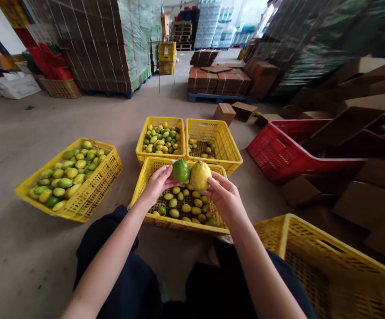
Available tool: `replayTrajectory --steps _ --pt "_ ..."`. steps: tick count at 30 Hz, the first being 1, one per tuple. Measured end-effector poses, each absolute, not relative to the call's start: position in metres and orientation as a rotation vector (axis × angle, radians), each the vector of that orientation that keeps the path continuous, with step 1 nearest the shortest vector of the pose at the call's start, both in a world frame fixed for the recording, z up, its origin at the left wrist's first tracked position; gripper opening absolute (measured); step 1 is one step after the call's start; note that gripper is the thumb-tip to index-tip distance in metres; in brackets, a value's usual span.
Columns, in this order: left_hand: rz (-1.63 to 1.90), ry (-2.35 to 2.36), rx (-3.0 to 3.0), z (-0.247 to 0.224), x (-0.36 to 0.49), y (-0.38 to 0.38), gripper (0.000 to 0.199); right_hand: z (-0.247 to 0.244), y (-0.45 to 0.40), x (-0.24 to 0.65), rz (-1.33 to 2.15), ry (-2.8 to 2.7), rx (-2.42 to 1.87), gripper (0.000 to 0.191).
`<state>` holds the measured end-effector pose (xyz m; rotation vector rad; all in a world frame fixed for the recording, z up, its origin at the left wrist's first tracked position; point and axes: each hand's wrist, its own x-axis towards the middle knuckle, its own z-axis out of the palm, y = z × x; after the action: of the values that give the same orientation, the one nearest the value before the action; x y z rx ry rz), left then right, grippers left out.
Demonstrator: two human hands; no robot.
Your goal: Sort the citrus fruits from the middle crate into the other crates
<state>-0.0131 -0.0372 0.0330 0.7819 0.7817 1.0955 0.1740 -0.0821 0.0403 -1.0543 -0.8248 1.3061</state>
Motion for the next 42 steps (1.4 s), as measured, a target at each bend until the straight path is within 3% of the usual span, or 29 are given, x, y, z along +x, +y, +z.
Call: replayTrajectory --steps 13,25,42 --pt "1.042 0.857 0.83 0.035 -0.009 -0.04 0.045 0.037 -0.082 0.167 1.394 -0.882 -1.126 0.044" --pt "1.159 0.81 0.635 0.037 -0.01 -0.038 0.021 0.032 -0.077 0.171 1.386 -0.724 -1.034 0.034" --pt "1.103 0.855 0.79 0.035 -0.004 -0.046 0.034 0.031 -0.078 0.159 1.437 -0.716 -1.004 0.038"
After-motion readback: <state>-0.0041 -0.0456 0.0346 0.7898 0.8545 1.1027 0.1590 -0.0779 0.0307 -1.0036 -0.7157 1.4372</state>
